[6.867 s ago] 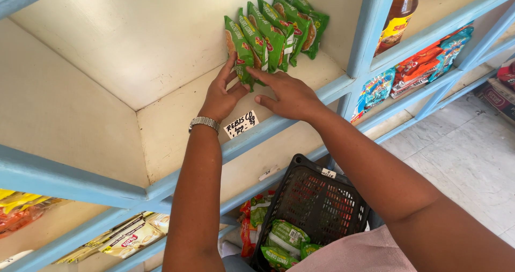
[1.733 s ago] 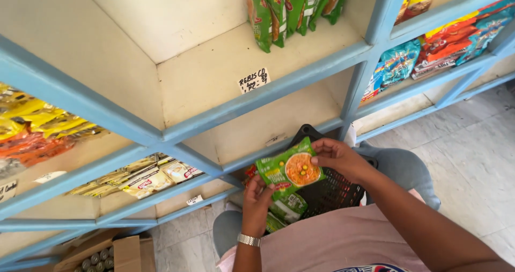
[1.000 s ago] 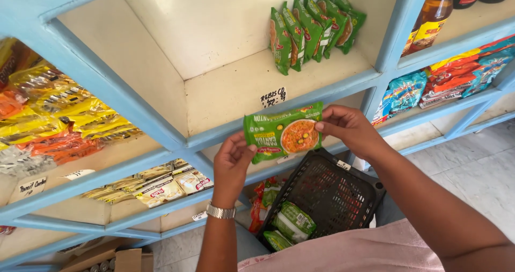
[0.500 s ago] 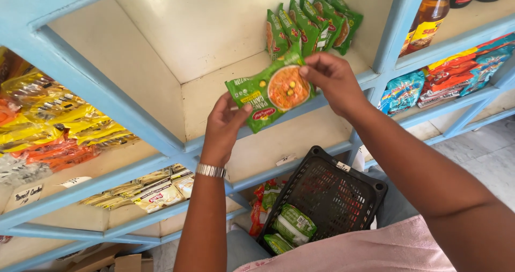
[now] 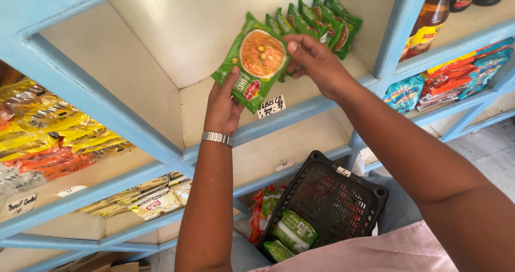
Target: Organizing and stocking instant noodle packets on a store shelf.
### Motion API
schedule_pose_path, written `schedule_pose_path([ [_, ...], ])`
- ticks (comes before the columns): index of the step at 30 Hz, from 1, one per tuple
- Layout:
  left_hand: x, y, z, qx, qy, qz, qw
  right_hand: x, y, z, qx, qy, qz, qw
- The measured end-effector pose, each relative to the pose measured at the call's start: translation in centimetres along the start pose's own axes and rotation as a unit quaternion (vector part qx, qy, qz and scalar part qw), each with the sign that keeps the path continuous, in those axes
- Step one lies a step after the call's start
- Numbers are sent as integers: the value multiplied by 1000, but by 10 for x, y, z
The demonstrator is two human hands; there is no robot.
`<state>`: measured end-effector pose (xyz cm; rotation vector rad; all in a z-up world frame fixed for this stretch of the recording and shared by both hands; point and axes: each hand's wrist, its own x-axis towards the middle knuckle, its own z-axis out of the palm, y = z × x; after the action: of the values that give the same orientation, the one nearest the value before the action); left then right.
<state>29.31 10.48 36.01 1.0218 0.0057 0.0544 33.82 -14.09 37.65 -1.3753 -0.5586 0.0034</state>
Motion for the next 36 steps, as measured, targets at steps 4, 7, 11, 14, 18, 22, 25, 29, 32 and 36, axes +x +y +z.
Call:
schedule_pose_path([
  [4,20,-7,-6,-78,49,-19,996,0,29,4,-25,-34,71,997],
  [7,43,-24,-13,-104,59,-47,992,4,53,11,-71,-42,107,991],
  [11,49,-32,-3,-84,27,-46,995,8,55,18,-80,-32,108,990],
  [14,56,-33,-2,-41,17,-73,996,11,66,15,-39,1,72,997],
  [18,70,-40,-8,231,69,-60,969,16,85,12,1,46,23,999],
  [22,96,-58,-23,341,38,0,939,19,92,13,-37,78,-10,996],
  [25,95,-50,-9,336,24,-32,941,20,100,14,-91,103,-34,990],
  [29,114,-63,-19,286,7,-19,958,14,93,18,-152,105,-83,979],
  [32,122,-67,-25,272,17,-10,962,6,66,29,-193,100,-76,973],
  [36,122,-67,-25,312,27,15,949,0,53,34,-197,71,-45,977],
])
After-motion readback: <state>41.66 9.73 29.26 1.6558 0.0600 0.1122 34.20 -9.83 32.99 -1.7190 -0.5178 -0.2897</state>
